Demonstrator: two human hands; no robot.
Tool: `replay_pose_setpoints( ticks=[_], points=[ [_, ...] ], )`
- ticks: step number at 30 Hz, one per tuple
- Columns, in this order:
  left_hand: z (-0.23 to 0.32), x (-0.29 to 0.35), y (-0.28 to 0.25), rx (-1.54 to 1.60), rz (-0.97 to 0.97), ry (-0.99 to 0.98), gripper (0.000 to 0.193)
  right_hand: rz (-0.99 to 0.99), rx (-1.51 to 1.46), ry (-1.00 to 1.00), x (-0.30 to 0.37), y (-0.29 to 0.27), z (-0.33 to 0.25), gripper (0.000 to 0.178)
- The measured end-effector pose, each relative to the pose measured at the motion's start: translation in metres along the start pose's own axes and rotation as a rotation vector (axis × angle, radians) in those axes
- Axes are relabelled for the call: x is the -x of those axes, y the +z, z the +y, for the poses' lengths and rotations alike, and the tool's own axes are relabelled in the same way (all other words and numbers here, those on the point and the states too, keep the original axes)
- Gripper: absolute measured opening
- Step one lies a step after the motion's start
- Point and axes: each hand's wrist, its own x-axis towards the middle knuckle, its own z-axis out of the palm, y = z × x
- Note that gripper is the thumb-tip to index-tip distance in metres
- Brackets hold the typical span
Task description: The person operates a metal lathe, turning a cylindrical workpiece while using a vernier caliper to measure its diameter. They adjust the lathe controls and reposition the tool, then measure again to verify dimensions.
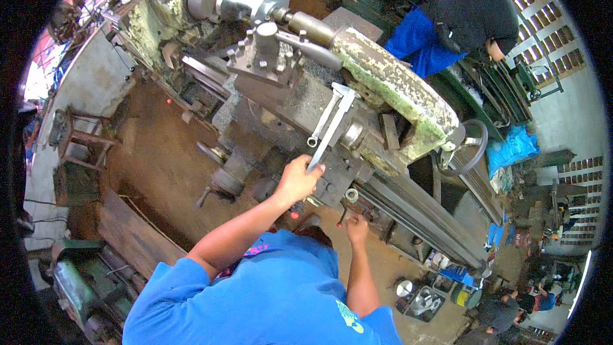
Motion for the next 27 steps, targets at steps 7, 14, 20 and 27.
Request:
replay_pose_setpoints(
  ticks=[7,14,20,27],
  points=[
    [0.002,0.048,-0.035,-0.08,-0.106,-0.095,0.05,-0.054,0.316,0.066,-0.002,0.061,0.024,0.103],
    [0.025,0.122,-0.135,-0.293,-0.067,0.076,0.032,-0.268,0.516,0.041,0.009,0.132,0.051,0.132],
    [-0.032,0.088,-0.26,0.007,0.405,-0.055,0.016,-0.681,0.364,0.181,-0.022,0.125,0.066,0.143],
    [-0.176,-0.033,-0.343,0.073,0.337,-0.435,0.04,-0.411,0.392,0.325,0.042,0.176,0.027,0.097]
  ],
)
